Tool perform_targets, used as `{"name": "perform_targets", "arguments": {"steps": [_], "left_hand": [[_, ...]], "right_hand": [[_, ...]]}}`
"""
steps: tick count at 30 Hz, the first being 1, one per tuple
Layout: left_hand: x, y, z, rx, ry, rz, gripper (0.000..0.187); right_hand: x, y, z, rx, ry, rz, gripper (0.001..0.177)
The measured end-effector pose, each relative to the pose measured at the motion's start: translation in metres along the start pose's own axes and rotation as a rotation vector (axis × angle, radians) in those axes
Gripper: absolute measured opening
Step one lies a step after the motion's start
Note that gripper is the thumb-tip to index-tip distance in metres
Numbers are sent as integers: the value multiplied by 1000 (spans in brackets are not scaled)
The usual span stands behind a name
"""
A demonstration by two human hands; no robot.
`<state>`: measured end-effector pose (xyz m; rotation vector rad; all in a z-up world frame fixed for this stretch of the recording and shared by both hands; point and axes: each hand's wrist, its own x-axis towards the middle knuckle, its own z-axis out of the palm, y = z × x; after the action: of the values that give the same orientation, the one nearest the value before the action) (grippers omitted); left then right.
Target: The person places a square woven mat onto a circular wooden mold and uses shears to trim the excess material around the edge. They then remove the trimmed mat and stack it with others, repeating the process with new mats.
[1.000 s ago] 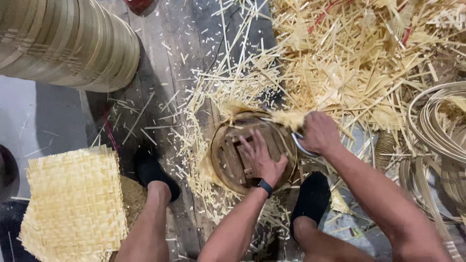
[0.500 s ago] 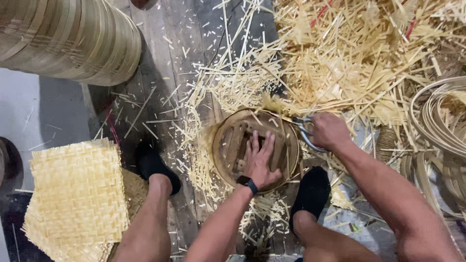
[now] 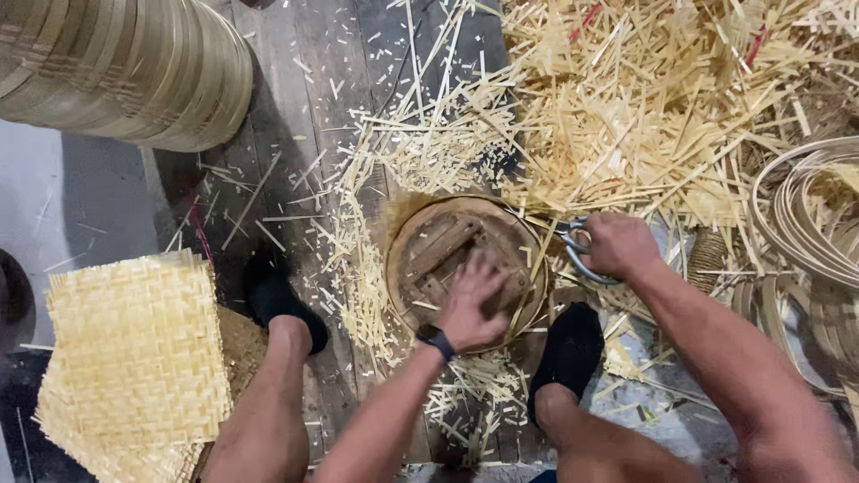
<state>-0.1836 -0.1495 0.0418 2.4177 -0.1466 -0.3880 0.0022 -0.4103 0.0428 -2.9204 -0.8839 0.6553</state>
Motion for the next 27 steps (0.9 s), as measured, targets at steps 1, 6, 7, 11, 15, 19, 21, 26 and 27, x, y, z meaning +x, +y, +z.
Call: {"name": "perform_targets", "arguments": {"steps": [1,6,7,11,15,19,21,26,27], "left_hand": [[7,10,7,-140,103,-284,96],[62,63,21,-50,222,-866,113],[63,65,21,-54,217,-854,113],[48,51,18,43,185,-688,113],[32,46,8,53,124,-515,111],[30,52,2,113,74,-443,110],[21,51,2,93,46,-362,110],[11,34,5,127,-38,-239,111],[9,31,4,116,-40,-200,112]], "right_hand": [[-1,0,2,4,25,-7,44],[18,-30,-12,38,11,17,54],[25,-33,-13,30,-9,13,51],[31,-17,0,22,-183,99,31],[2,5,10,-3,104,-67,36],[29,-25,4,-55,96,-48,29],[39,-34,-7,-91,-56,10,31],[28,-14,-23,-41,-204,25,27],[21,-10,-23,-46,-95,-8,34]]}}
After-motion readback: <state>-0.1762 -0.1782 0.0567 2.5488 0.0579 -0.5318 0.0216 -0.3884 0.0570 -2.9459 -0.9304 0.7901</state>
